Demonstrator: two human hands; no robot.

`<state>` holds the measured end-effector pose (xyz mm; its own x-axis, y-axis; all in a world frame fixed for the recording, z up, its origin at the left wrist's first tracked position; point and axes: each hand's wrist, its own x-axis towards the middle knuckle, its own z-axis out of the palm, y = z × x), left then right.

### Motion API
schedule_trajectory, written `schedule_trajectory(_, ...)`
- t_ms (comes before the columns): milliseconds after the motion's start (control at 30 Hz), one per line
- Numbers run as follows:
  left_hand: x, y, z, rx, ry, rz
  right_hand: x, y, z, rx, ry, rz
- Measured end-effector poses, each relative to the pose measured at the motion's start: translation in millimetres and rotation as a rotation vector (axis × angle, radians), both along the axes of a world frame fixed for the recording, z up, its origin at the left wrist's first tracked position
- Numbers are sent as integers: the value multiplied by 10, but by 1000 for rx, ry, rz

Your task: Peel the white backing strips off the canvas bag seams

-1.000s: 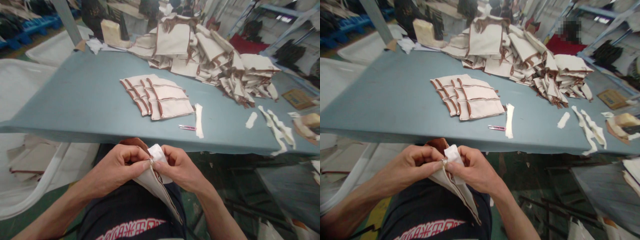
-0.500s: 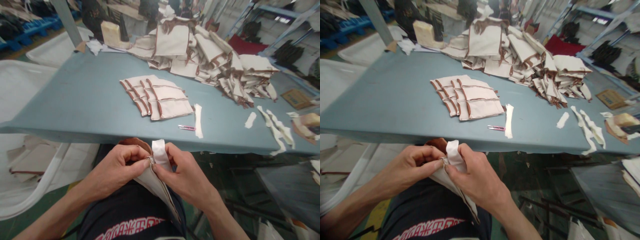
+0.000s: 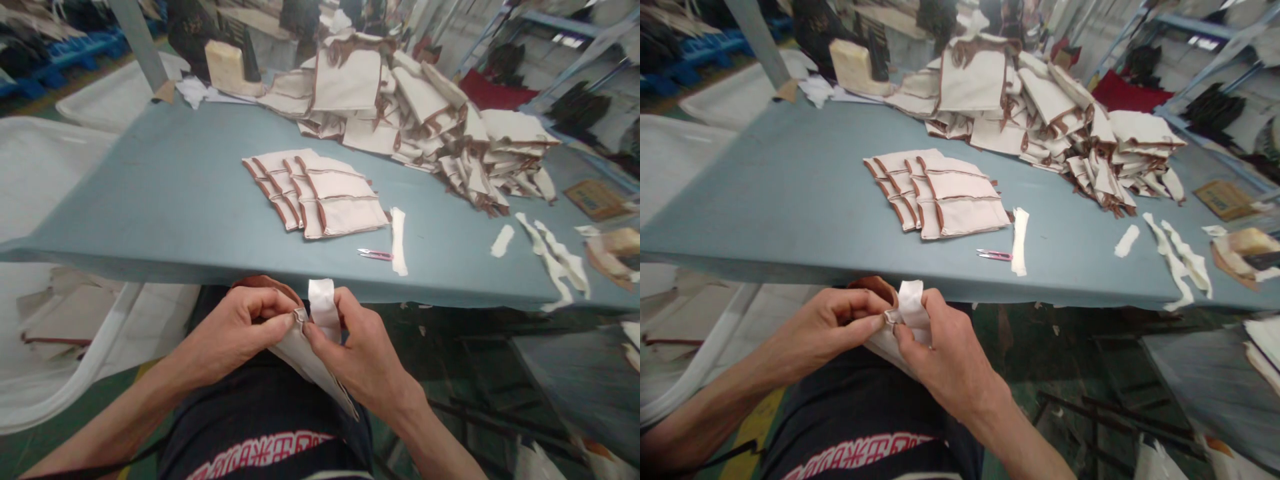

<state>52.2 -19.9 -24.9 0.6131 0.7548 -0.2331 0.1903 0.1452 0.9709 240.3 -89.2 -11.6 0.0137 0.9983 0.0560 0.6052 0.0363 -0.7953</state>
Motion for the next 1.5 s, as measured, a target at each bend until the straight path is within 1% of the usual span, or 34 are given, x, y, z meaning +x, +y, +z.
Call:
schedule_trajectory(100,-9,4,35,6,3,9,-24,-38,3,60,-45,-40)
schedule_trajectory(233,-22,-13,67,-2,24,-8,-24,-42,-7,35,-12,-34)
schedule_trajectory(467,-19,16,37,14,53,19,-16,-12,-65,99,-76,-22)
schedule_trajectory(600,25,32,25,24,28,49,-11,4,-99,105,-90,-18)
schedule_trajectory(733,67,52,-1,25,54,75,2,15,-125,113,-105,-25)
schedule_trajectory(933,72,121,-54,-43,36,-2,73,51,-152,111,-133,-49)
schedule_trajectory(1033,93,159,-45,0,24,-22,105,85,-158,155,-160,-41)
schedule_trajectory(1233,161,199,-3,74,77,-51,162,168,-187,246,-277,13)
schedule_trajectory(1400,190,218,-16,166,188,-49,200,214,-203,199,-263,76)
schedule_trajectory(1500,207,222,-34,190,210,-36,189,246,-209,146,-240,86)
